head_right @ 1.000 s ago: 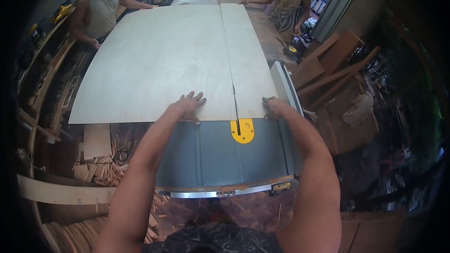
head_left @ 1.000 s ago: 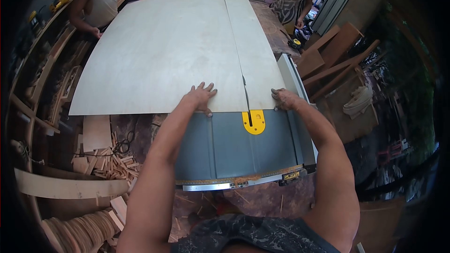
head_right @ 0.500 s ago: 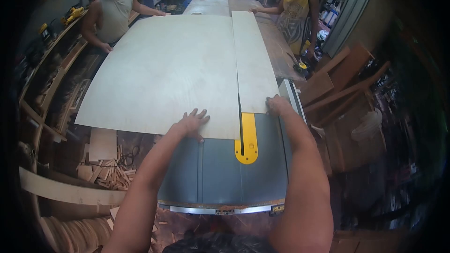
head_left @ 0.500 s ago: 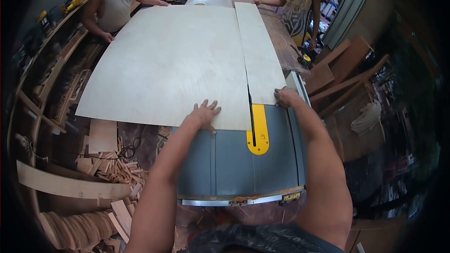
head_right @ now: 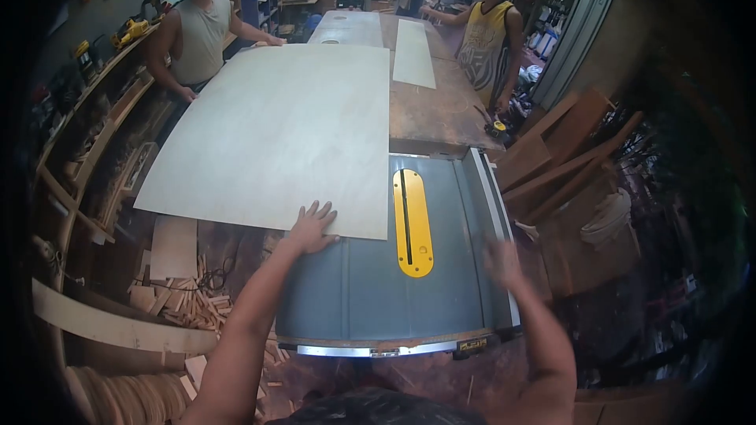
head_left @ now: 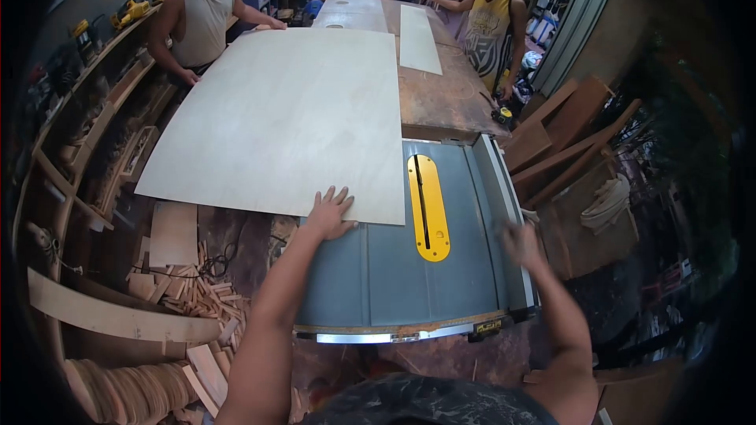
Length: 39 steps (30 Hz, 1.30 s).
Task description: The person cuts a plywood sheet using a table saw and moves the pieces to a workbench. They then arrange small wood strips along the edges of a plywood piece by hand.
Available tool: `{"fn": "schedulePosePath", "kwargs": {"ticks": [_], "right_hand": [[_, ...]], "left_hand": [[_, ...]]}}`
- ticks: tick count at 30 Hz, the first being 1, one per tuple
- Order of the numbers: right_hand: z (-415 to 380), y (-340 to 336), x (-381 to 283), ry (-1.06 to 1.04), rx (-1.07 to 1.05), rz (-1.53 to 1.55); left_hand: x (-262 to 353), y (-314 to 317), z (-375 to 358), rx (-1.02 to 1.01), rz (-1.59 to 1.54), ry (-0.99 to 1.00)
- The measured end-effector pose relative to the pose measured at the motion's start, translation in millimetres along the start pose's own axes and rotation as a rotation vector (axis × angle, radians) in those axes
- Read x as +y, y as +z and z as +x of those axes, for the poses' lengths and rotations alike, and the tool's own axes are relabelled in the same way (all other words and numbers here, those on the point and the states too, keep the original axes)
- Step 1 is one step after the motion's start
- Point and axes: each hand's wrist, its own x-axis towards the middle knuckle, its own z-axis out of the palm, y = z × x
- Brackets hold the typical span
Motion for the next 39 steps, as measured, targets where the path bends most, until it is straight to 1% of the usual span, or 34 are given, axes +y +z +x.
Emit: {"fn": "schedulePosePath", "kwargs": {"ticks": [1,2,3,4,5,7,9,11,12,13,15,16,18,19,20,21,22,24,25,26,28,30,31,34,35,36,38,39], "right_hand": [[-48,-32,-69,0.081,-0.12,0.181],[-104,-3,-65,0.187,-0.254,0.277],[-147,-7,-106,0.299,-0.353,0.34],[-207,26,-113,0.293,-0.315,0.587],[-243,36,-147,0.17,-0.262,0.689],[-300,80,-206,0.736,-0.525,0.939],[-346,164,-238,0.786,-0.495,0.88],[-303,168,-317,1.046,-0.56,1.059],[-297,200,-330,1.112,-0.531,1.165],[-288,243,-333,1.153,-0.448,1.305],[-271,328,-327,1.229,-0.247,1.597],[-260,366,-322,1.242,-0.133,1.739],[-236,424,-318,1.187,0.065,2.01],[-225,447,-317,1.131,0.138,2.125],[-219,458,-320,1.106,0.164,2.174],[-219,474,-319,1.096,0.182,2.182],[-226,473,-316,1.137,0.143,2.119],[-239,469,-309,1.213,0.058,1.995],[-239,464,-307,1.24,0.049,1.92],[-241,456,-304,1.272,0.012,1.788],[-239,439,-302,1.305,-0.075,1.478],[-246,421,-305,1.292,-0.138,1.313],[-242,381,-326,1.323,-0.116,1.346],[-300,402,-297,1.126,-0.248,1.369],[-302,347,-322,1.143,-0.371,1.246],[-329,350,-312,1.102,-0.427,1.196],[-392,365,-285,1.017,-0.533,1.102],[-418,352,-278,1.003,-0.582,1.017]], "left_hand": [[-4,6,-10,0.03,-0.042,0.002],[-9,9,-20,0.057,-0.079,0.006],[-17,5,-27,0.094,-0.109,0.012],[-25,7,-37,0.12,-0.173,-0.004],[-32,12,-49,0.143,-0.239,-0.019],[-41,11,-66,0.209,-0.324,-0.05],[-45,21,-98,0.253,-0.366,-0.097],[-49,28,-130,0.3,-0.454,-0.079],[-51,28,-145,0.33,-0.493,-0.074],[-54,30,-165,0.397,-0.543,-0.059],[-50,10,-221,0.386,-0.738,-0.115],[-51,7,-247,0.386,-0.835,-0.148],[-79,45,-287,0.417,-0.73,-0.188],[-88,54,-311,0.446,-0.734,-0.247],[-94,62,-338,0.461,-0.744,-0.309],[-97,59,-366,0.432,-0.769,-0.373],[-99,60,-387,0.401,-0.802,-0.427],[-122,100,-422,0.403,-0.865,-0.473],[-123,108,-440,0.383,-0.945,-0.551],[-121,114,-456,0.361,-1.024,-0.623],[-131,160,-476,0.33,-1.067,-0.755],[-120,166,-487,0.309,-0.924,-0.716],[-115,166,-486,0.302,-0.853,-0.69],[-96,192,-472,0.262,-0.972,-0.718],[-99,221,-465,0.215,-1.061,-0.734],[-92,226,-462,0.243,-1.086,-0.712],[-75,218,-445,0.303,-1.127,-0.662],[-56,189,-441,0.355,-1.086,-0.697]]}}
